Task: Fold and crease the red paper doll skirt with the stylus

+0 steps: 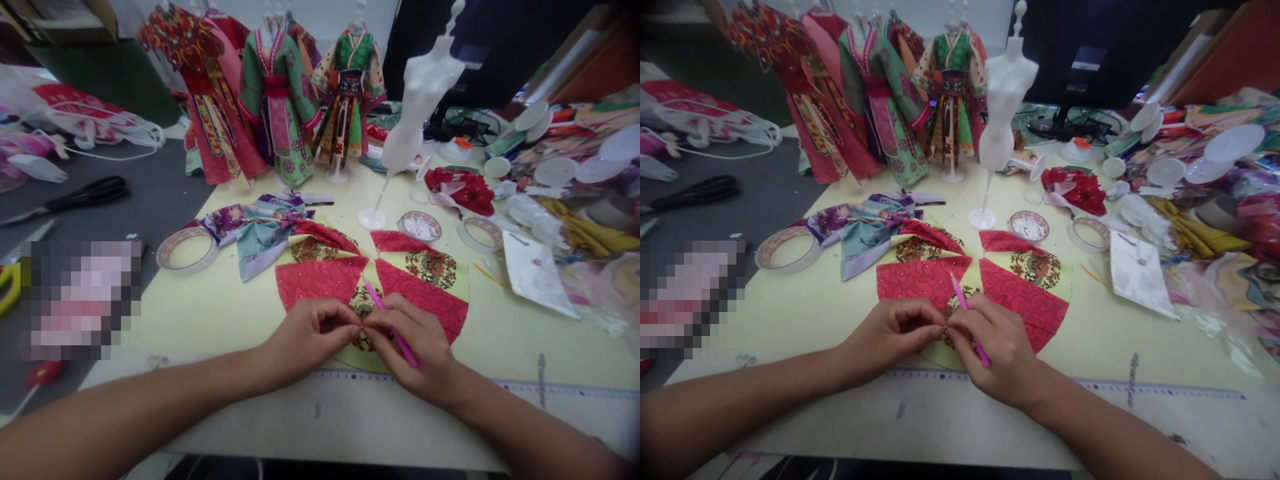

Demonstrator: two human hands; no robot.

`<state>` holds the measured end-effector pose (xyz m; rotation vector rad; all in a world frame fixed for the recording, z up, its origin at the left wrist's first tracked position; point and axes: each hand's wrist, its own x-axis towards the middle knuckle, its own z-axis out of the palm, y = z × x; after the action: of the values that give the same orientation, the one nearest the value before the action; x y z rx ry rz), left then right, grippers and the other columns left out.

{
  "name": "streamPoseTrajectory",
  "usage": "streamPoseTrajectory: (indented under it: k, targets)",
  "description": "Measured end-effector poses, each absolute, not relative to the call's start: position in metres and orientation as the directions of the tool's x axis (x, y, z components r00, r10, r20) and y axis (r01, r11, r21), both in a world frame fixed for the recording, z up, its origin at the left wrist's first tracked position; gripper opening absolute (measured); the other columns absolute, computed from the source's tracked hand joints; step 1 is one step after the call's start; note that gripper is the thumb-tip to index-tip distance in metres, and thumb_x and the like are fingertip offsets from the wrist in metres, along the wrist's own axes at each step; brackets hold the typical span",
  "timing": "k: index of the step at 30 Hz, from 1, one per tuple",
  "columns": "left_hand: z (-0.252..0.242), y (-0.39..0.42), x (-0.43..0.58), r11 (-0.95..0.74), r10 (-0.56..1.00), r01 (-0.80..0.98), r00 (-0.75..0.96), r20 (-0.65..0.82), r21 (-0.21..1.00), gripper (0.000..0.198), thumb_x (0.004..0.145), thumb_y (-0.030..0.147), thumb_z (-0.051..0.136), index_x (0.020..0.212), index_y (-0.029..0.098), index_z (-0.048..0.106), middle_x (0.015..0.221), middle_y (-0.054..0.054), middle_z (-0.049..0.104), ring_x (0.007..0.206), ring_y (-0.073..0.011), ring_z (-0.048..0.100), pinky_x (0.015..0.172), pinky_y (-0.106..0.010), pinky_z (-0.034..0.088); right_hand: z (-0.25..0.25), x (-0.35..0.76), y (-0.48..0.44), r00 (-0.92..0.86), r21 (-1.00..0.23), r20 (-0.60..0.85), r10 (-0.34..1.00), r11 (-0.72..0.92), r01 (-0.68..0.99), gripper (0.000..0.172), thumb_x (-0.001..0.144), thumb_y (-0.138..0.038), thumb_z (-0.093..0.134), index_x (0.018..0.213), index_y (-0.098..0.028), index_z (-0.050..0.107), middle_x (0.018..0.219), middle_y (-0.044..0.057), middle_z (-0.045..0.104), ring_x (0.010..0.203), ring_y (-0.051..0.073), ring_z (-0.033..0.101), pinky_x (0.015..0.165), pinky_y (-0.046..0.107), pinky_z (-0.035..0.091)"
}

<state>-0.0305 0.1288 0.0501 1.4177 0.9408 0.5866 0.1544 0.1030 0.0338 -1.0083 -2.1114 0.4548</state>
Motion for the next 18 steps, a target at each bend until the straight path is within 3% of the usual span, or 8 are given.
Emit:
streamPoseTrajectory:
  k: [10,18]
  targets:
    - [0.0506,0.1268,-0.0297,0.066,0.829,0.227,0.529,-0.179,0.972,0.009,0.074,0.02,0.058,0.074,0.013,0.062,0.069,-0.002,0.064,0.063,-0.0099,0.056,0.057,-0.019,0.042,0.0376,0.1519,0.102,-0.443,-0.532,0.489,0.751,0.659,0.531,0.01,0.079,-0.01,0.051,0.085,-0.016,0.056,0.076,0.004,0.051,0.066,0.012,0.048,0.057,0.025,0.04]
    - [0.0497,0.1229,-0.0285,0.026,0.829,0.22,0.541,-0.144,0.975,0.005,0.072,0.016,0.054,0.069,0.013,0.057,0.059,0.002,0.053,0.053,-0.0068,0.045,0.048,-0.017,0.034,0.039,0.1486,0.1014,-0.483,-0.457,0.502,0.717,0.694,0.556,0.009,0.076,-0.007,0.049,0.077,-0.016,0.053,0.069,0.003,0.045,0.061,0.012,0.042,0.053,0.023,0.036]
